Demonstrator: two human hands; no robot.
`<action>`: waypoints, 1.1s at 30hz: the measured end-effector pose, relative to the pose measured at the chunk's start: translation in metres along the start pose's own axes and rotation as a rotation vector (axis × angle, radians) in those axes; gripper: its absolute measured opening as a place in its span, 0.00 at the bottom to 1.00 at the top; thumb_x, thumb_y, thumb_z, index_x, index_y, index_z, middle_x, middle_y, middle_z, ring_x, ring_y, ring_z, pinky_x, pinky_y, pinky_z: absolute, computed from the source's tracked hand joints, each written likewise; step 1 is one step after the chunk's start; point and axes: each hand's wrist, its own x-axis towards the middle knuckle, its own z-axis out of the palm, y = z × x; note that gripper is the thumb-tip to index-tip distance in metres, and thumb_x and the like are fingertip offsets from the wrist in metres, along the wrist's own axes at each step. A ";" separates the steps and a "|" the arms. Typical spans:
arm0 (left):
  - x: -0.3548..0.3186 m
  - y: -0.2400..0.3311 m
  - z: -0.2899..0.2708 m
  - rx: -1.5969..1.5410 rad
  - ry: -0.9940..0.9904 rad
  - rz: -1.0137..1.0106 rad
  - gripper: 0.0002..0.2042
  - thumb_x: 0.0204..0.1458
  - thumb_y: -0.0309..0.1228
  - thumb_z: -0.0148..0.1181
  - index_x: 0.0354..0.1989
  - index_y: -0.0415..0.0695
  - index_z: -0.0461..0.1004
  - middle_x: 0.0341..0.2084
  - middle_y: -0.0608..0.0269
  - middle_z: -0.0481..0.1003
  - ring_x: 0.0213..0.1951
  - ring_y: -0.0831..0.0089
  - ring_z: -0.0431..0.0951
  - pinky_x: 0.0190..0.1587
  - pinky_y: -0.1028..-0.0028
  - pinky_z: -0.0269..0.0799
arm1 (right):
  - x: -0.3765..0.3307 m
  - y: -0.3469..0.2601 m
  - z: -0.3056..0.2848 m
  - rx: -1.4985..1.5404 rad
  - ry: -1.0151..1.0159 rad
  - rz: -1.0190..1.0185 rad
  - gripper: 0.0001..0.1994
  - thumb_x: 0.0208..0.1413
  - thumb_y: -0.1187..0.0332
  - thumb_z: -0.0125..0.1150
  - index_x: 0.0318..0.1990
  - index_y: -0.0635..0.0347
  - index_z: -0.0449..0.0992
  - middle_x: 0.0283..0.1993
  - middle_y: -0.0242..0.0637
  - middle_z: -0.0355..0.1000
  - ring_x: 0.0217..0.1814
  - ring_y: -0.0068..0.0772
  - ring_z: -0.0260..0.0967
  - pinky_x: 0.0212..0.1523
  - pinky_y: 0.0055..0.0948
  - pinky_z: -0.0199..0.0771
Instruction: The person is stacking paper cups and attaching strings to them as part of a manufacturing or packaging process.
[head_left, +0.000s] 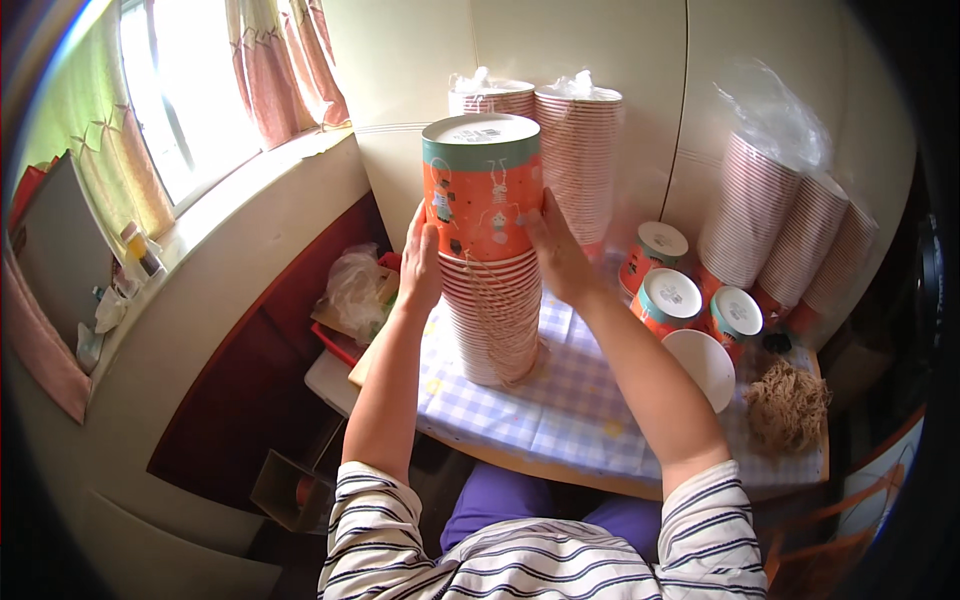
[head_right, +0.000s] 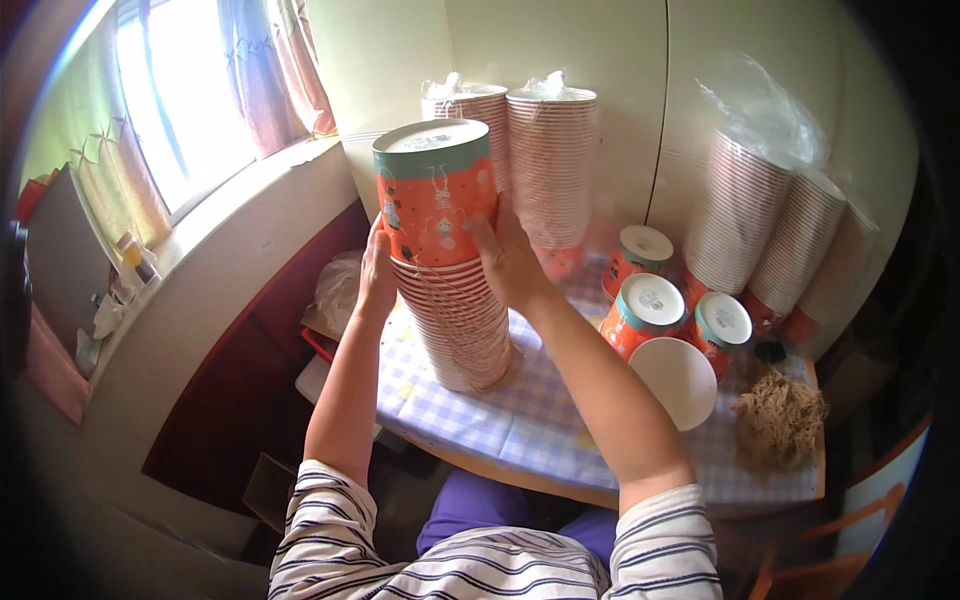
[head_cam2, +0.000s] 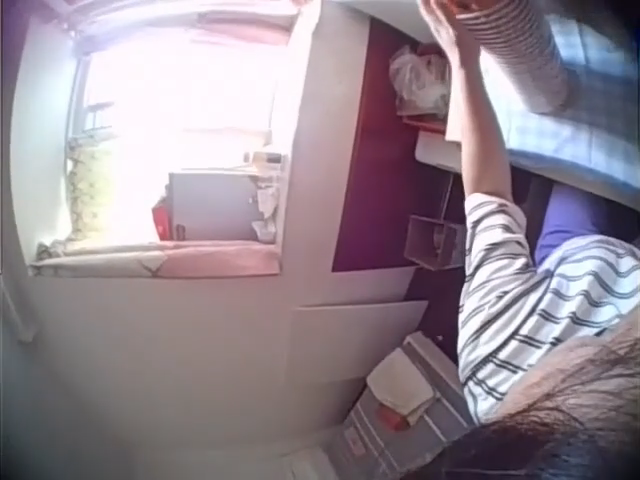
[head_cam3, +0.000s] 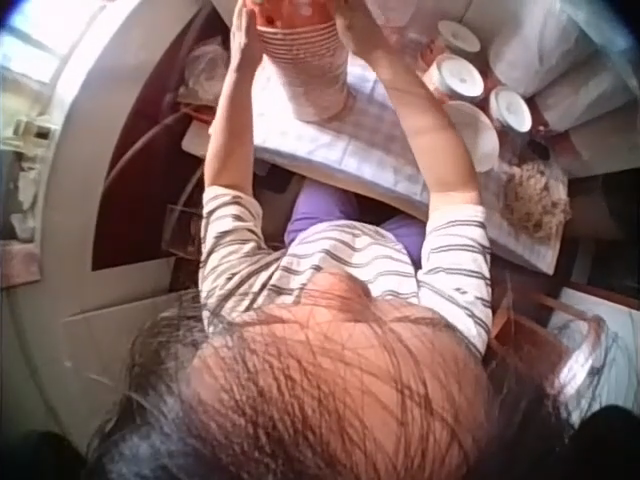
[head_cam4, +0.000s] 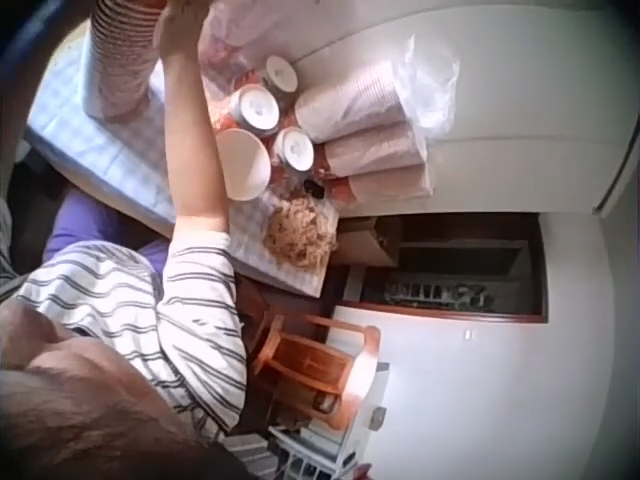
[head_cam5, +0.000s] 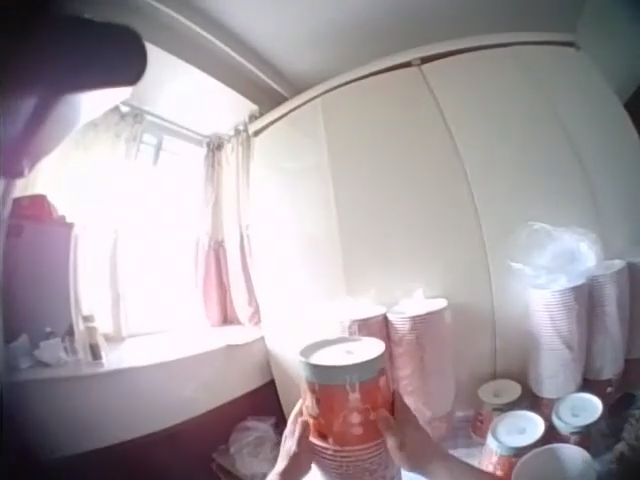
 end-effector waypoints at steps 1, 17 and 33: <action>-0.004 0.000 0.004 0.042 0.023 0.010 0.31 0.61 0.51 0.37 0.64 0.37 0.54 0.61 0.48 0.58 0.64 0.59 0.57 0.64 0.66 0.49 | -0.007 -0.003 0.002 -0.095 0.025 0.002 0.33 0.61 0.44 0.42 0.59 0.69 0.53 0.57 0.57 0.60 0.63 0.52 0.56 0.61 0.40 0.54; -0.034 0.014 0.011 0.149 0.077 -0.088 0.36 0.60 0.56 0.34 0.64 0.34 0.52 0.62 0.46 0.57 0.63 0.59 0.57 0.63 0.66 0.52 | -0.036 0.035 0.011 -0.257 -0.024 0.139 0.45 0.59 0.38 0.37 0.66 0.73 0.35 0.69 0.61 0.38 0.73 0.55 0.36 0.70 0.39 0.38; -0.045 0.002 0.000 0.305 0.092 0.014 0.34 0.61 0.53 0.36 0.63 0.34 0.53 0.60 0.45 0.58 0.64 0.57 0.55 0.64 0.63 0.49 | -0.100 0.043 0.006 -0.468 0.046 -0.079 0.30 0.54 0.65 0.58 0.61 0.67 0.55 0.63 0.53 0.55 0.66 0.52 0.52 0.65 0.40 0.53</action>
